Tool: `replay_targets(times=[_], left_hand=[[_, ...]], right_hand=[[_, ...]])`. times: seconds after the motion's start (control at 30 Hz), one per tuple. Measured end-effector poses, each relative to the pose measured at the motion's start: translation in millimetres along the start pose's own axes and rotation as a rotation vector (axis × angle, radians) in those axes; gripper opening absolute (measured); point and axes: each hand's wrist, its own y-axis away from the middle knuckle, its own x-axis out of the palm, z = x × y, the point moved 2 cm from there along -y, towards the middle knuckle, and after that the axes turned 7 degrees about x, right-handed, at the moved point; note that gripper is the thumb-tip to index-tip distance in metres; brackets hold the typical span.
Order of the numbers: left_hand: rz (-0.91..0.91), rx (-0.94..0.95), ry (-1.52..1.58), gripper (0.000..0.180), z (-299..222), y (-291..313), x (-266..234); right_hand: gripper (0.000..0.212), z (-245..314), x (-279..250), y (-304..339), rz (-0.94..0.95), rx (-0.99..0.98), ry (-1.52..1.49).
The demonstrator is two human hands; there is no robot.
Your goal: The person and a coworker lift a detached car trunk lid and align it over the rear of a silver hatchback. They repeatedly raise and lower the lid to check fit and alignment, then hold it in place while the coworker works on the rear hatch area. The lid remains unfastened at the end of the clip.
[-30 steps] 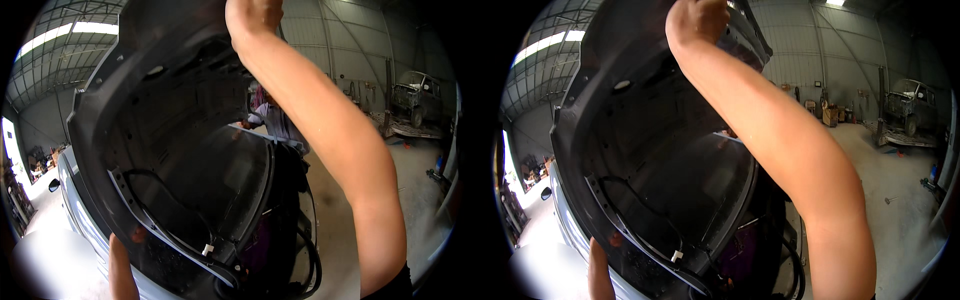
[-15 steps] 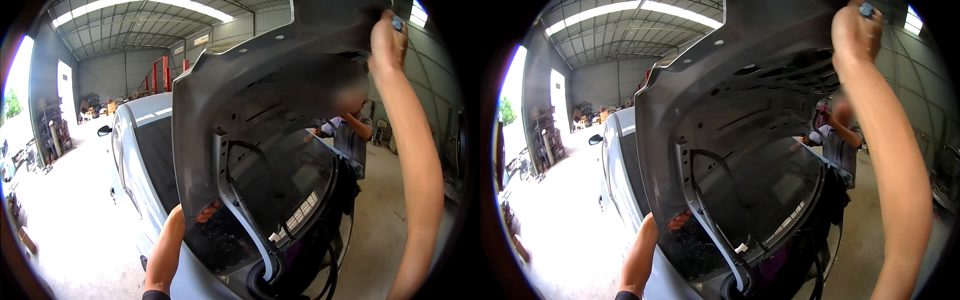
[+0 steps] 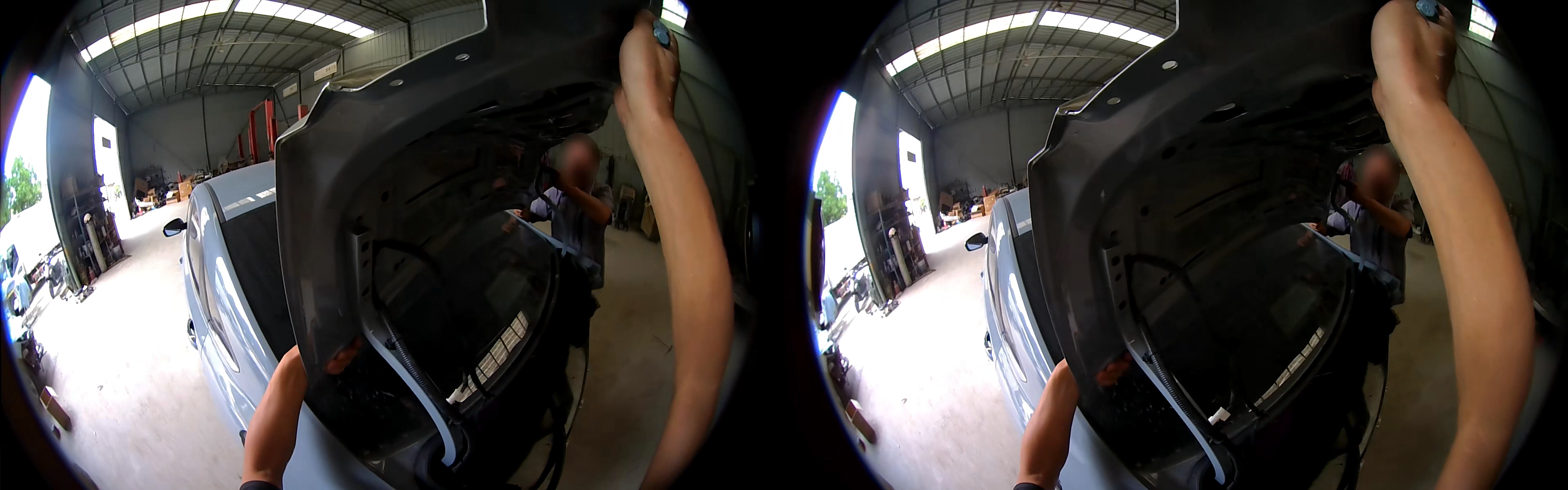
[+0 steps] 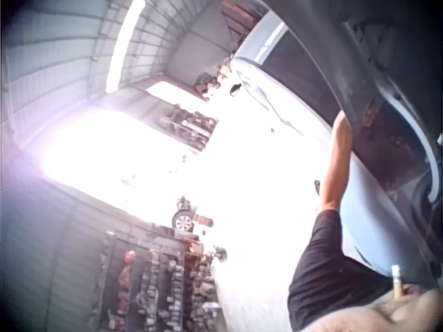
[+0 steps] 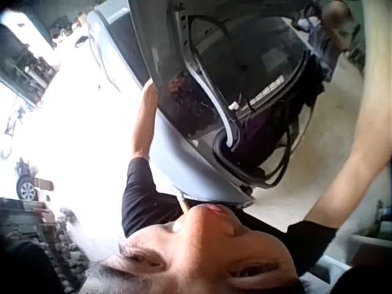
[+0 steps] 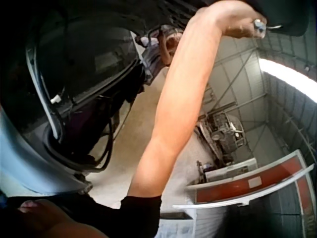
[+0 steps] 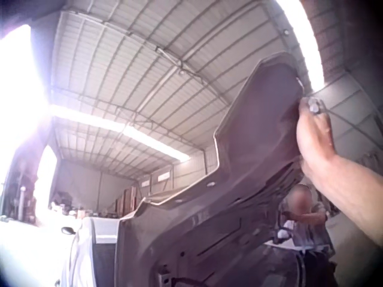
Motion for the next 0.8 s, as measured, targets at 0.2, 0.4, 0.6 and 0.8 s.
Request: replay_targets(times=[0.2,0.4,0.6,0.8], left_hand=[[-0.064,-0.061,0.02,0.05,1.0,6.4,-13.8],[-0.017,-0.123,0.064,0.051,7.4,5.3,-16.8],[0.082,-0.097,0.097,0.049,12.7,4.7,-21.3],[0.167,-0.136,0.156,0.048,20.5,-1.4,-37.4]], right_hand=[[0.044,-3.6,-7.0,-10.3,0.084,-0.038,-0.022],[0.038,-18.3,-22.7,-46.2,0.093,0.151,0.034],[0.042,-13.5,-19.6,-36.6,0.124,0.142,0.038],[0.048,-15.8,-20.4,-39.3,0.126,0.083,-0.046]])
